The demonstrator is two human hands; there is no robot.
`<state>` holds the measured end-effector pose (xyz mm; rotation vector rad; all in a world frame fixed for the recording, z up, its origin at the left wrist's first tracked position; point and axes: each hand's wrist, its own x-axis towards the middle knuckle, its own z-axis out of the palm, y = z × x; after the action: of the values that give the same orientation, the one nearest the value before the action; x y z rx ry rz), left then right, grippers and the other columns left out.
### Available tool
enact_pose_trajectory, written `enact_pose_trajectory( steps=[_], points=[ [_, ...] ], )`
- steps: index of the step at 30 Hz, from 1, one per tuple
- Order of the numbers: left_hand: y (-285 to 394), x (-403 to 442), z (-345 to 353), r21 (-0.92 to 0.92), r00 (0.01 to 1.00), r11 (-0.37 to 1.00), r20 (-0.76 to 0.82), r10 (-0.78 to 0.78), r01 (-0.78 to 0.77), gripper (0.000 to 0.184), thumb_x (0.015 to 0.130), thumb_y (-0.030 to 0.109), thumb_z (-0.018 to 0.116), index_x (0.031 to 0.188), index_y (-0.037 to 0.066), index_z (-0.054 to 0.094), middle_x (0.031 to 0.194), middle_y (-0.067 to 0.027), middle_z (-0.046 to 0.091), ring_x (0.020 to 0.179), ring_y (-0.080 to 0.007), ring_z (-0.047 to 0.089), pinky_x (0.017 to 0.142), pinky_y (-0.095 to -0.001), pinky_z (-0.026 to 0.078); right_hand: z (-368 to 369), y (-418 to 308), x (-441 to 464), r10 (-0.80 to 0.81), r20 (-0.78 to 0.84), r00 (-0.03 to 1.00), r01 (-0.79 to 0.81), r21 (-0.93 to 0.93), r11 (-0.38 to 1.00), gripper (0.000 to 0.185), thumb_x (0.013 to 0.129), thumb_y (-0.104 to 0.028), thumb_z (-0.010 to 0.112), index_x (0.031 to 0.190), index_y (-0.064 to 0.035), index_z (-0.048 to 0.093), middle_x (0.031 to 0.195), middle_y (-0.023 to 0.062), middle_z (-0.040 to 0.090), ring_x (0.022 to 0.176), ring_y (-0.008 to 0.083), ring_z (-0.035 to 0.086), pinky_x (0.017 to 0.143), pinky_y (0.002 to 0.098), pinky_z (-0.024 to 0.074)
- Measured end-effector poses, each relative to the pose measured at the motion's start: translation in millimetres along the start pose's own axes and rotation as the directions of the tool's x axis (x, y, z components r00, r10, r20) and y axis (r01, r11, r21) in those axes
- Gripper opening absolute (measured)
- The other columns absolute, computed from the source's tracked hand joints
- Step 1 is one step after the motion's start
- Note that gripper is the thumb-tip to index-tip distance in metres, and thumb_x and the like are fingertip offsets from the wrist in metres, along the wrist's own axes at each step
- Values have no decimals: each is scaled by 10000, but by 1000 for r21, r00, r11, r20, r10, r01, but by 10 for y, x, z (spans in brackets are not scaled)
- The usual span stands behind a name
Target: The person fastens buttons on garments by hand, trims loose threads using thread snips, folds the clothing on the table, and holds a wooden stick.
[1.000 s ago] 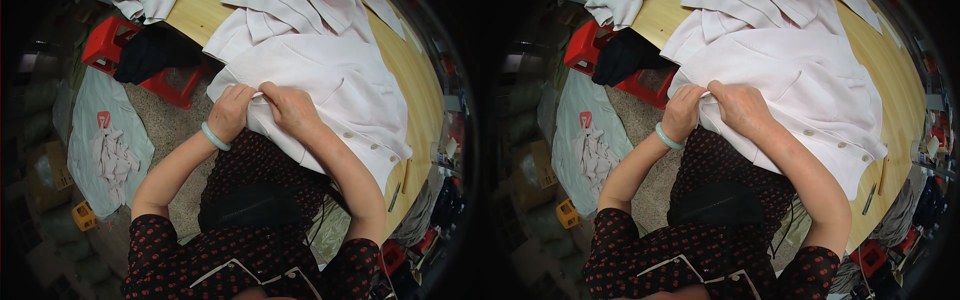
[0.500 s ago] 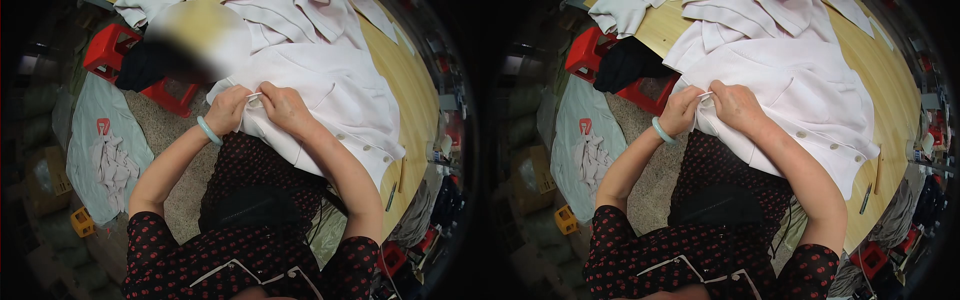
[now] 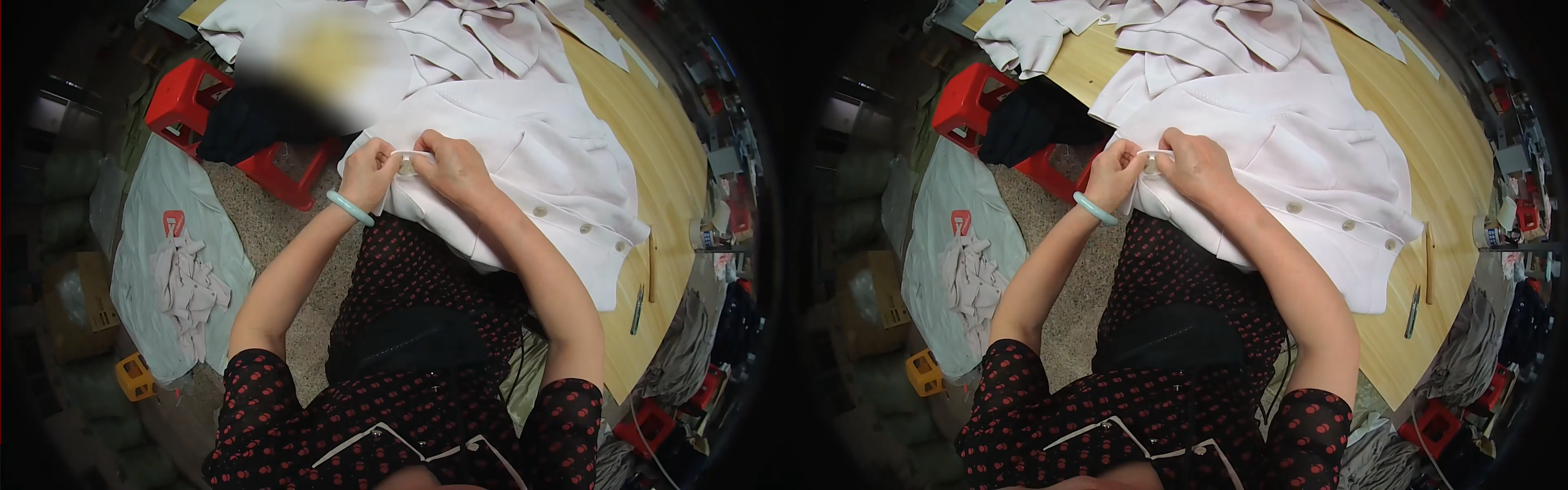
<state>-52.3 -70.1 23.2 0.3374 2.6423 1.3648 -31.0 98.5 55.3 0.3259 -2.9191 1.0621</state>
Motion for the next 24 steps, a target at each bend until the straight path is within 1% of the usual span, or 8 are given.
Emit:
enact_pose_trajectory(
  steps=[4,7,8,11,14,18,21,24],
  points=[
    [-238,-42,4,139,957,977,-221,190,-161,701,679,266,710,1207,-33,358,1196,-203,419,1041,-246,475,910,-334,384,-166,57,-319,-143,-135,980,129,-110,986,354,728,-191,610,1009,-4,505,975,185,557,924,336,523,791,405,409],
    [-467,20,16,-59,997,995,-21,75,-76,944,627,302,744,1295,-35,169,1278,-237,303,1185,-308,337,1028,-346,262,-326,336,-639,-247,-193,949,187,-286,940,498,697,-182,671,1100,23,463,1134,210,468,1065,365,424,905,424,341],
    [-306,-9,-22,-304,984,952,149,93,-44,999,618,326,751,1310,-46,134,1295,-238,300,1210,-315,318,1037,-340,252,-318,474,-720,-202,-179,963,138,-319,938,543,701,-197,676,1148,17,454,1156,232,451,1081,389,411,938,441,313],
    [-379,-84,386,-233,991,972,133,24,7,1219,487,475,792,1267,-166,109,1314,-302,257,1230,-359,299,1036,-340,259,-272,572,-756,-169,-107,980,115,-394,912,534,719,-205,665,1162,19,467,1225,234,414,1145,386,372,974,436,287],
    [-224,-319,560,-313,993,943,61,-100,114,995,470,431,805,1129,-138,323,1078,-294,504,1037,-350,515,876,-343,419,-247,506,-734,-150,-84,985,108,-379,919,538,738,-178,629,1199,21,436,1236,229,407,1152,384,367,984,434,279],
    [52,-517,472,-434,973,887,-83,-214,158,704,534,297,750,1036,-101,459,957,-240,575,873,-312,587,768,-329,468,-319,622,-716,-145,-36,989,129,-282,951,513,778,-161,587,1222,24,410,1253,207,397,1164,336,372,990,401,279],
    [313,-532,104,-788,963,587,24,-270,184,648,547,260,738,1024,-96,483,914,-197,595,838,-258,597,725,-315,479,-401,721,-707,-71,-73,995,75,44,996,496,835,-163,526,1267,22,367,1276,181,388,1195,278,359,993,360,278],
    [491,-589,-467,-877,976,477,-58,-211,51,384,646,214,707,876,-57,562,853,-158,610,761,-212,590,660,-300,480,-627,272,-691,-62,-170,983,55,-48,997,499,858,-183,498,1287,18,343,1303,175,369,1218,275,344,999,366,272]
  ],
)
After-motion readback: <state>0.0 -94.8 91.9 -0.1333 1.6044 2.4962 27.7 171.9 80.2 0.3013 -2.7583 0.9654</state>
